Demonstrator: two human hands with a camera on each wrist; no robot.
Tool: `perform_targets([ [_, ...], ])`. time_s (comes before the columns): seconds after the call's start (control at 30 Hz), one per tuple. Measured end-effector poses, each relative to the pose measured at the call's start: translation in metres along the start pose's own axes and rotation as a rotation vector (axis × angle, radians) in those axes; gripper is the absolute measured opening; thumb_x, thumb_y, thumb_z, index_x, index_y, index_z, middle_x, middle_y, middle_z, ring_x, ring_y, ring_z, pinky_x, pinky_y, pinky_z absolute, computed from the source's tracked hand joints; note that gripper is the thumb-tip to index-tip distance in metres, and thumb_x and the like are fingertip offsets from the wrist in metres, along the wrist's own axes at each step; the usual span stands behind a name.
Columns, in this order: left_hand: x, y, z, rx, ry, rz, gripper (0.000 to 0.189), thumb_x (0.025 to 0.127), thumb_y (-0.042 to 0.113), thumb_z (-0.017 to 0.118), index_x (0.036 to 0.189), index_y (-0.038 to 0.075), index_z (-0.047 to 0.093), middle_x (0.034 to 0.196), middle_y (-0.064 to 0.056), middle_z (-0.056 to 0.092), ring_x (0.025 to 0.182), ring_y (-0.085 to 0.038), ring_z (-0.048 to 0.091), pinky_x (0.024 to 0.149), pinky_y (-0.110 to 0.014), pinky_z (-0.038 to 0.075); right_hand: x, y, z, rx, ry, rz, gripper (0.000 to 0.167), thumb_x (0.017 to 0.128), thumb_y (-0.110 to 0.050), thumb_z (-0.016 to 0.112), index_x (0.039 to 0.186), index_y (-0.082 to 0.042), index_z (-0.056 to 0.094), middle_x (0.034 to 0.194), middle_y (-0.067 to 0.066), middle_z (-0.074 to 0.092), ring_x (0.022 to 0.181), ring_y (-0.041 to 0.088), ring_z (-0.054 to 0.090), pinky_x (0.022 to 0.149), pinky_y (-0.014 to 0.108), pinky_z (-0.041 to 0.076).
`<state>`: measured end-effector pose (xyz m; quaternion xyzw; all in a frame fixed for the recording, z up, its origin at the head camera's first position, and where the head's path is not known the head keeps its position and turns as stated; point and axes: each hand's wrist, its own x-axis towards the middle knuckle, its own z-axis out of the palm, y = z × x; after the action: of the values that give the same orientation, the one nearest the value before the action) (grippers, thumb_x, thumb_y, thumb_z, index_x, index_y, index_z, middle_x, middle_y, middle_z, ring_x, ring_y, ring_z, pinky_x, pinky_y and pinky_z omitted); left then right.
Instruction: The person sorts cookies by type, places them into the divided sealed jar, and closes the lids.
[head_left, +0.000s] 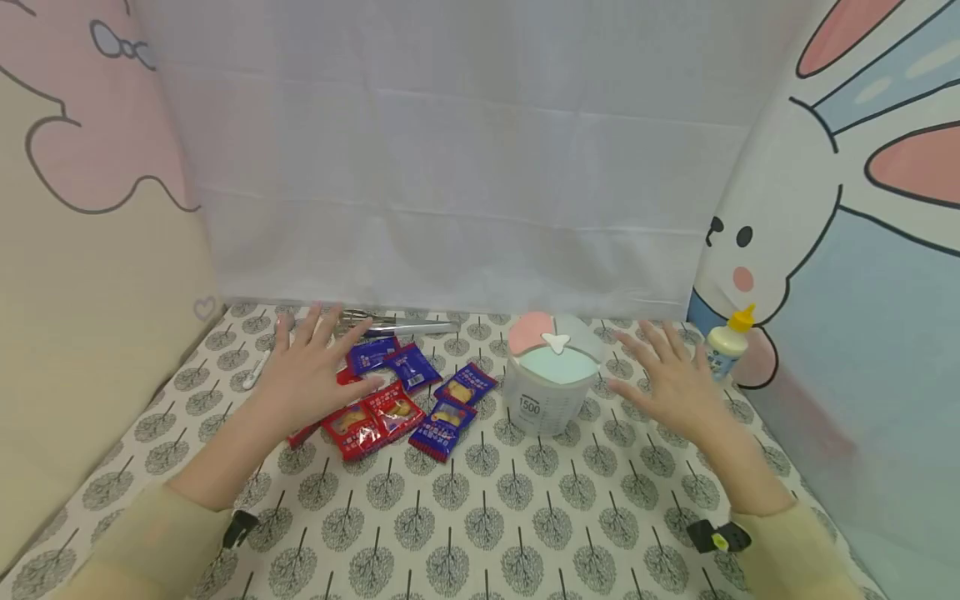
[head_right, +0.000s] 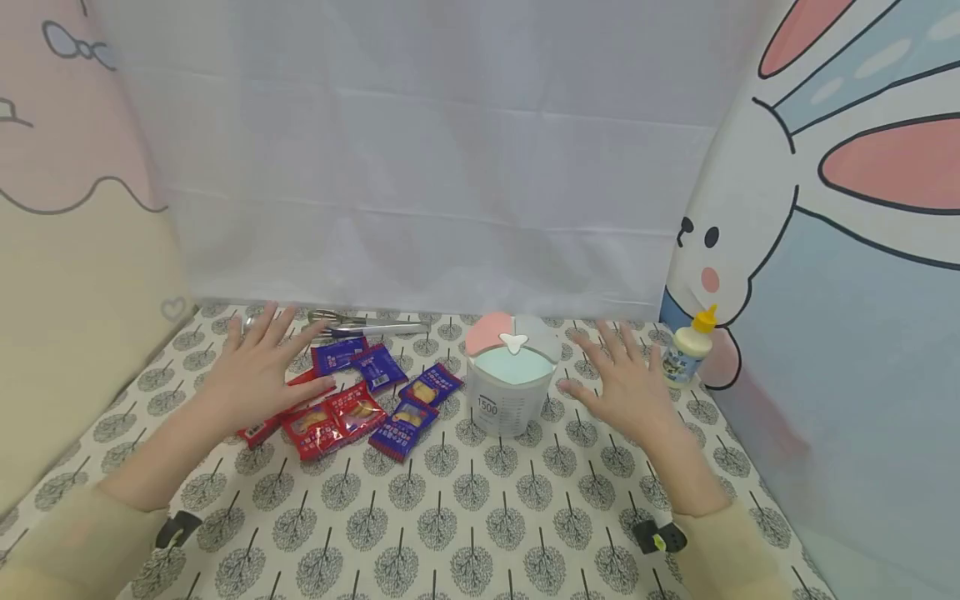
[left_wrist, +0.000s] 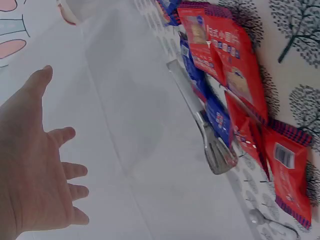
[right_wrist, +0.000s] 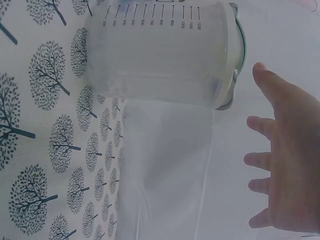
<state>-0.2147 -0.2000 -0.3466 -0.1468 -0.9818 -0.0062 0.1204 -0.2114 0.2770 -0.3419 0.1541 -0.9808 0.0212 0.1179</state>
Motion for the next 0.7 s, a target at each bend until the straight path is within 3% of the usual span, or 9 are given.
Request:
perform_targets([
  [0.17, 0.018, 0.021, -0.010, -0.004, 0.021, 0.063, 0.090, 0.080, 0.081, 0.033, 0.152, 0.033, 0.008, 0.158, -0.010, -0.007, 0.142, -0.031, -0.016, 0.111, -0.056, -0.017, 0.006, -0.003, -0.009, 0.011, 0.049, -0.039, 0.074, 0.089, -0.061, 0.048, 0.150, -0.027, 0.022, 0.157, 0.013, 0.013, 0.144, 0.039, 0.001, 0.106, 0.073, 0.003],
  [0.37, 0.041, 0.057, -0.012, -0.031, 0.033, 0.191, 0.086, 0.083, 0.077, 0.036, 0.152, 0.033, 0.008, 0.158, -0.008, -0.008, 0.143, -0.028, -0.015, 0.113, -0.053, -0.014, 0.018, -0.006, -0.011, 0.097, 0.075, -0.106, 0.073, 0.088, -0.056, 0.054, 0.149, -0.025, 0.027, 0.158, 0.009, 0.013, 0.145, 0.035, 0.004, 0.109, 0.069, 0.010],
  [0.5, 0.056, 0.079, -0.003, -0.089, 0.034, 0.266, 0.086, 0.082, 0.076, 0.041, 0.152, 0.033, 0.012, 0.159, -0.007, 0.000, 0.144, -0.027, -0.011, 0.115, -0.055, -0.008, 0.025, -0.005, -0.007, 0.217, 0.061, -0.154, 0.073, 0.087, -0.051, 0.060, 0.148, -0.027, 0.029, 0.158, 0.004, 0.013, 0.145, 0.032, 0.006, 0.104, 0.072, 0.018],
  [0.7, 0.076, 0.104, 0.024, -0.209, 0.027, 0.369, 0.087, 0.080, 0.074, 0.048, 0.151, 0.033, 0.017, 0.159, -0.005, 0.009, 0.146, -0.027, -0.003, 0.116, -0.055, 0.002, 0.033, -0.002, 0.010, 0.453, -0.002, -0.247, 0.072, 0.085, -0.038, 0.068, 0.147, -0.023, 0.033, 0.158, -0.003, 0.015, 0.144, 0.031, 0.011, 0.103, 0.072, 0.021],
])
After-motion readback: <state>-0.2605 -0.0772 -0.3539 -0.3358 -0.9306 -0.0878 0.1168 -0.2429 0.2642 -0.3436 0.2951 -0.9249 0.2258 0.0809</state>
